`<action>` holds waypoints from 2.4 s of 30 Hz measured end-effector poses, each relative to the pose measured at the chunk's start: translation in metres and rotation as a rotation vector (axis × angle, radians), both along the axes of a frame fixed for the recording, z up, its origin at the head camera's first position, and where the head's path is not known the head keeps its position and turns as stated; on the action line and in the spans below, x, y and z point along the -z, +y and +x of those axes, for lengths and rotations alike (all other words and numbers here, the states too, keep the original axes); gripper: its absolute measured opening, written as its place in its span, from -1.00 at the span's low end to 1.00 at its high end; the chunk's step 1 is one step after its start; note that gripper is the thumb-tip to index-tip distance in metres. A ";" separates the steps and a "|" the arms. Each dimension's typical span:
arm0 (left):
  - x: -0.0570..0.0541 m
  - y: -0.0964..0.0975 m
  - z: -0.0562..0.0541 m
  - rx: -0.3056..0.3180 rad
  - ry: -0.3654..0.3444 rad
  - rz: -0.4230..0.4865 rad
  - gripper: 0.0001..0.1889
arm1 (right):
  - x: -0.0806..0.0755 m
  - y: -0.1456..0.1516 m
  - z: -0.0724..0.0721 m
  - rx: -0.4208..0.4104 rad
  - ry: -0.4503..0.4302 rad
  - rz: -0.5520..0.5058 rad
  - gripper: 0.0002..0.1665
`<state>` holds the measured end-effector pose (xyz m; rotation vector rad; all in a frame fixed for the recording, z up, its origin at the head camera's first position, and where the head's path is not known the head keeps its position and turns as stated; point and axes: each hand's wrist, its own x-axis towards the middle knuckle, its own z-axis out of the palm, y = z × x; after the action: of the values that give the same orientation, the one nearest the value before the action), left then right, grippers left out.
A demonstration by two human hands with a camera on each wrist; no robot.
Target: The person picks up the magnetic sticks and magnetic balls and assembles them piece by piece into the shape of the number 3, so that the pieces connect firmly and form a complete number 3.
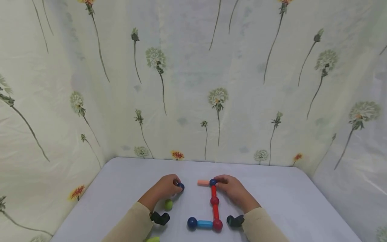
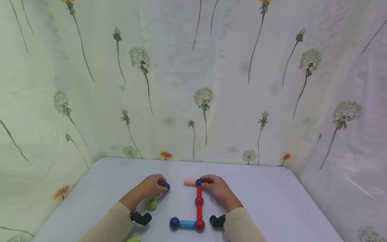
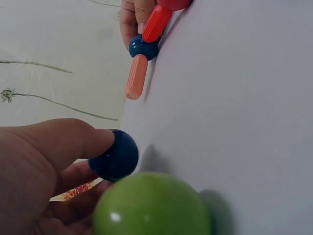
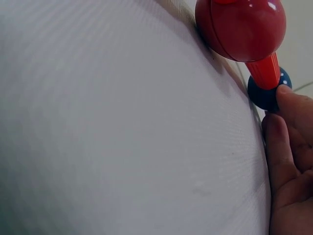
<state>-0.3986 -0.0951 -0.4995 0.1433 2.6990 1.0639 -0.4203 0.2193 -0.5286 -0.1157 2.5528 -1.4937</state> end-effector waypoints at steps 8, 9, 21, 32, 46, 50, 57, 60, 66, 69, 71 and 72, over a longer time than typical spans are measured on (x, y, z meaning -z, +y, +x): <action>-0.001 0.018 -0.021 0.023 0.017 0.021 -0.76 | 0.000 0.001 0.000 0.006 0.000 0.003 -0.70; -0.001 0.020 -0.023 0.029 0.014 0.024 -0.76 | 0.000 0.001 0.000 0.006 0.000 0.000 -0.71; 0.003 0.046 -0.032 0.040 0.033 0.021 -0.80 | 0.003 0.003 0.001 0.011 0.030 0.039 -0.69; -0.001 0.052 -0.034 0.028 0.037 0.014 -0.77 | 0.002 0.001 -0.001 0.024 0.033 0.045 -0.70; 0.003 0.051 -0.034 0.021 0.025 0.024 -0.77 | 0.001 0.006 0.032 0.103 0.002 0.032 -0.65; 0.003 0.046 -0.033 0.009 0.025 0.001 -0.76 | -0.001 0.004 0.053 0.026 -0.022 0.022 -0.67; 0.003 0.046 -0.034 0.033 0.060 -0.018 -0.76 | -0.003 0.000 0.070 -0.021 -0.001 0.098 -0.61; 0.005 0.048 -0.035 0.024 0.049 -0.010 -0.76 | -0.001 -0.001 0.072 -0.005 0.025 0.128 -0.60; 0.010 0.046 -0.035 0.004 0.037 -0.006 -0.77 | 0.004 -0.007 0.072 0.004 0.048 0.124 -0.66; 0.010 0.043 -0.033 0.016 0.042 -0.001 -0.74 | 0.005 -0.008 0.073 0.006 0.053 0.123 -0.67; 0.009 0.041 -0.030 0.016 0.033 0.016 -0.68 | 0.005 -0.008 0.073 0.004 0.053 0.118 -0.67; 0.008 0.039 -0.028 0.009 0.028 0.026 -0.65 | 0.004 -0.008 0.074 0.005 0.054 0.120 -0.67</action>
<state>-0.4265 -0.0561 -0.5078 0.1763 2.7078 1.1024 -0.3464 0.2109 -0.5328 -0.1356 2.6792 -1.3528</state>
